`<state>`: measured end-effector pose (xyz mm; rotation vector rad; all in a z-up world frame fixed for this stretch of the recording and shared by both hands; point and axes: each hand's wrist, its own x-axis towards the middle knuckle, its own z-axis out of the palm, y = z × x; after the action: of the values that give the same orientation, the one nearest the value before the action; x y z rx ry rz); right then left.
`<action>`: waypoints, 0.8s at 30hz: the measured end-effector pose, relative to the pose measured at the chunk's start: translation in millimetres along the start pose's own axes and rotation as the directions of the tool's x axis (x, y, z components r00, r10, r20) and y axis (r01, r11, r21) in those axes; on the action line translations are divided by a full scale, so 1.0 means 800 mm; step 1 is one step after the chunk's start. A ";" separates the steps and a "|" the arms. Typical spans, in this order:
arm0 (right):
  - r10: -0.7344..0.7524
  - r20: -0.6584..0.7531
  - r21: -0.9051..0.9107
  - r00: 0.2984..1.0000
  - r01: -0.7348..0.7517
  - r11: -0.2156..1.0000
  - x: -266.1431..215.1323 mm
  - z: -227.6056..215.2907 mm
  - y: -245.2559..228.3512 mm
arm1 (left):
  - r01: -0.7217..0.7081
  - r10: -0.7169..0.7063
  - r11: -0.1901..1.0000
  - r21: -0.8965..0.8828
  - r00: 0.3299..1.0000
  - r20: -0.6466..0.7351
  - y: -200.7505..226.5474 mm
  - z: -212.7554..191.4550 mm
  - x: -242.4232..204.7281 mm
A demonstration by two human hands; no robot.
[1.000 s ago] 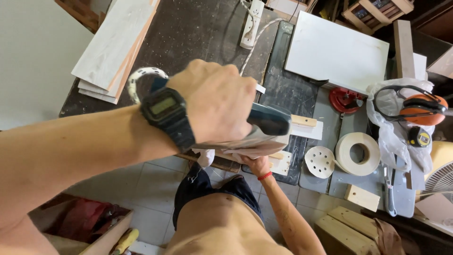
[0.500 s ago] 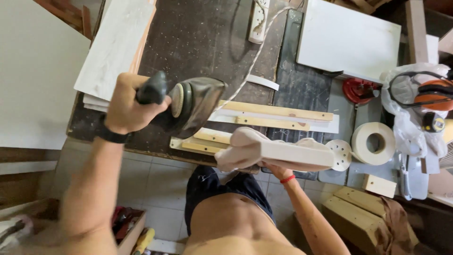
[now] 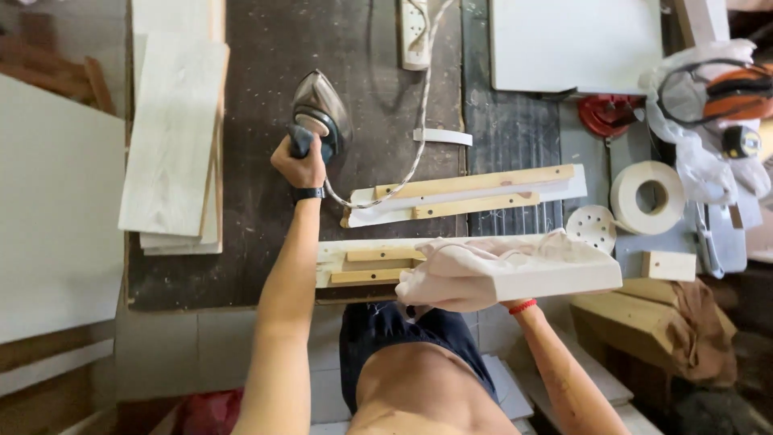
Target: Applying adhesive edge tape to a wooden board and using a clothes iron to bond it to the surface.
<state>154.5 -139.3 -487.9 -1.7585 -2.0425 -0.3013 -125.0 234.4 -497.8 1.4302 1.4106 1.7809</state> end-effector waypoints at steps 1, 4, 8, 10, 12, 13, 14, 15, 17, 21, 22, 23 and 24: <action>0.028 0.004 0.009 1.000 -0.028 1.000 -0.003 -0.025 0.019 | -0.029 0.029 0.999 0.014 1.000 -0.006 -0.011 0.002 -0.002; 0.108 0.020 0.047 0.994 -0.109 0.993 -0.026 -0.071 0.034 | -0.052 0.053 0.998 -0.021 0.998 0.021 -0.028 0.019 -0.014; 0.165 0.048 0.118 0.985 -0.170 0.978 -0.051 -0.100 0.040 | -0.110 0.112 0.993 -0.045 0.993 0.033 -0.041 0.026 -0.026; 0.186 0.060 0.154 0.981 -0.193 0.969 -0.061 -0.110 0.048 | -0.113 0.116 0.992 -0.061 0.992 0.057 -0.042 0.023 -0.028; 0.205 0.067 0.192 0.977 -0.214 0.958 -0.054 -0.086 0.025 | -0.119 0.125 0.990 -0.078 0.989 0.078 -0.030 0.015 -0.029; 0.212 0.069 0.212 0.975 -0.222 0.952 -0.040 -0.060 -0.004 | -0.110 0.118 0.991 -0.070 0.987 0.109 -0.016 0.011 -0.027; 0.220 0.071 0.233 0.973 -0.231 0.945 -0.027 -0.038 -0.036 | -0.102 0.110 0.993 -0.062 0.984 0.139 -0.002 0.007 -0.025; 0.230 0.077 0.252 0.970 -0.242 0.937 -0.028 -0.031 -0.038 | -0.103 0.111 0.993 -0.058 0.984 0.142 0.002 -0.001 -0.020; 0.252 0.089 0.286 0.964 -0.267 0.920 -0.032 -0.021 -0.039 | -0.151 0.137 0.988 0.042 0.961 0.239 0.011 -0.012 -0.013; 0.278 0.118 0.353 0.953 -0.302 0.886 -0.061 -0.024 -0.015 | -0.221 0.181 0.972 0.077 0.918 0.353 0.032 -0.048 -0.019; 0.282 0.125 0.372 0.951 -0.308 0.875 -0.067 -0.026 -0.010 | -0.183 0.135 0.978 0.099 0.919 0.370 0.041 -0.058 -0.026; 0.281 0.130 0.395 0.951 -0.310 0.865 -0.070 -0.025 -0.003 | -0.148 0.091 0.981 0.123 0.919 0.383 0.050 -0.069 -0.031; 0.280 0.135 0.417 0.950 -0.311 0.854 -0.074 -0.027 0.003 | -0.153 0.094 0.980 0.130 0.921 0.377 0.072 -0.085 -0.048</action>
<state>167.3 -200.4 -495.9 -1.7704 -1.6739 0.2965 -158.7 152.7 -459.1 1.8611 1.3045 1.3924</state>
